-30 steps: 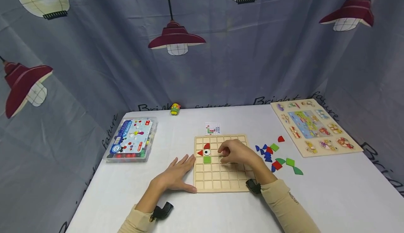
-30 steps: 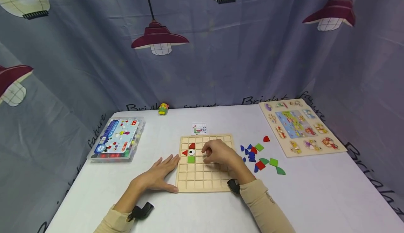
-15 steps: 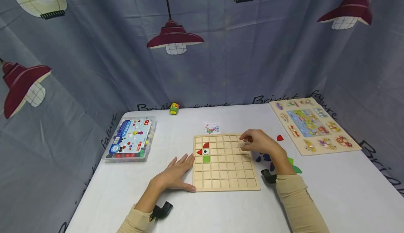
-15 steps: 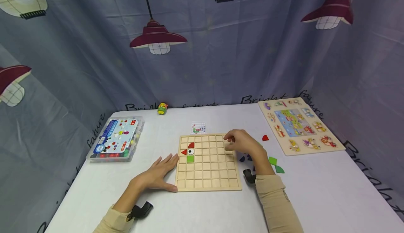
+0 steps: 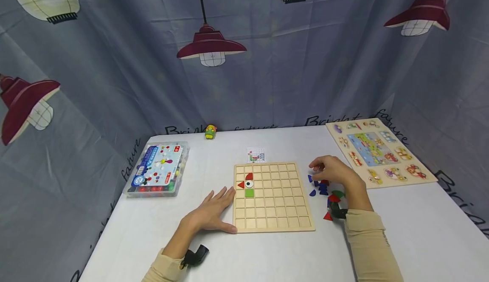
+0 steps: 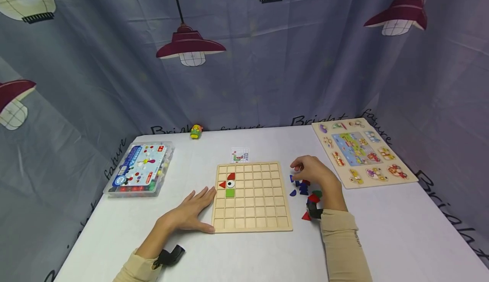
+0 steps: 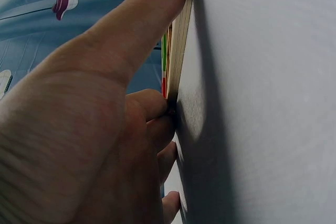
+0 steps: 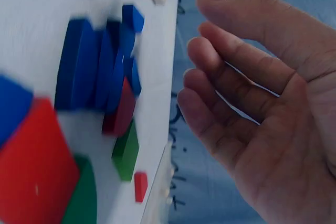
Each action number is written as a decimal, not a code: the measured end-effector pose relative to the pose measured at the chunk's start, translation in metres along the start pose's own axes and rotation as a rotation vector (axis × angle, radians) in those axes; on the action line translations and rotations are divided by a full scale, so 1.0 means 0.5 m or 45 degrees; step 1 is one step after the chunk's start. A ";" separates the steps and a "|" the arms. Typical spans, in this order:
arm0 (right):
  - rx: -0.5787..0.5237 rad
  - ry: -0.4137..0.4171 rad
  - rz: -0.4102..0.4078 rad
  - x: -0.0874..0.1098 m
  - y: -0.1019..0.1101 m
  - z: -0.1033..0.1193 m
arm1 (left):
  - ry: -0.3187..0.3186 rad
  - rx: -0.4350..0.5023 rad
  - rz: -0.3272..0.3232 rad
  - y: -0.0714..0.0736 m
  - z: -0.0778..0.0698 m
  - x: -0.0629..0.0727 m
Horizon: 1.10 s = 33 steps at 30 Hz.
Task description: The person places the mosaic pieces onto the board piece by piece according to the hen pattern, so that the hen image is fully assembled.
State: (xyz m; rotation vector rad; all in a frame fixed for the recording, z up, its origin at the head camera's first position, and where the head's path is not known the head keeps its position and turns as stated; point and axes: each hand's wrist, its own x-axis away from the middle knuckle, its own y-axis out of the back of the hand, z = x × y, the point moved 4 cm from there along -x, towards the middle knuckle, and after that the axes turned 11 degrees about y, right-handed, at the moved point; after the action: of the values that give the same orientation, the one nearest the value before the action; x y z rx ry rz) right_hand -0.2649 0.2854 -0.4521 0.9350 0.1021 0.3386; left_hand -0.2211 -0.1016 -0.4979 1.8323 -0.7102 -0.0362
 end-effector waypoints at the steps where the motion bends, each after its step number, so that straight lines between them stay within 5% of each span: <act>1: -0.016 -0.021 0.000 0.002 0.002 -0.008 | 0.001 0.000 0.001 0.000 0.000 0.000; 14: -0.199 -0.198 -0.028 0.041 0.017 -0.117 | 0.014 0.008 0.016 0.003 0.000 0.003; 33: -0.206 -0.311 -0.061 0.051 0.016 -0.142 | 0.014 0.006 0.017 0.004 0.002 -0.002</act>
State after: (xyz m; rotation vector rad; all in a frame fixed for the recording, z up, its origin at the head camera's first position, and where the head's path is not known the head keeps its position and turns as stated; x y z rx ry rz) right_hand -0.2592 0.3530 -0.4864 0.8056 -0.1255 0.1833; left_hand -0.2230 -0.1026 -0.4971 1.8310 -0.7152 -0.0155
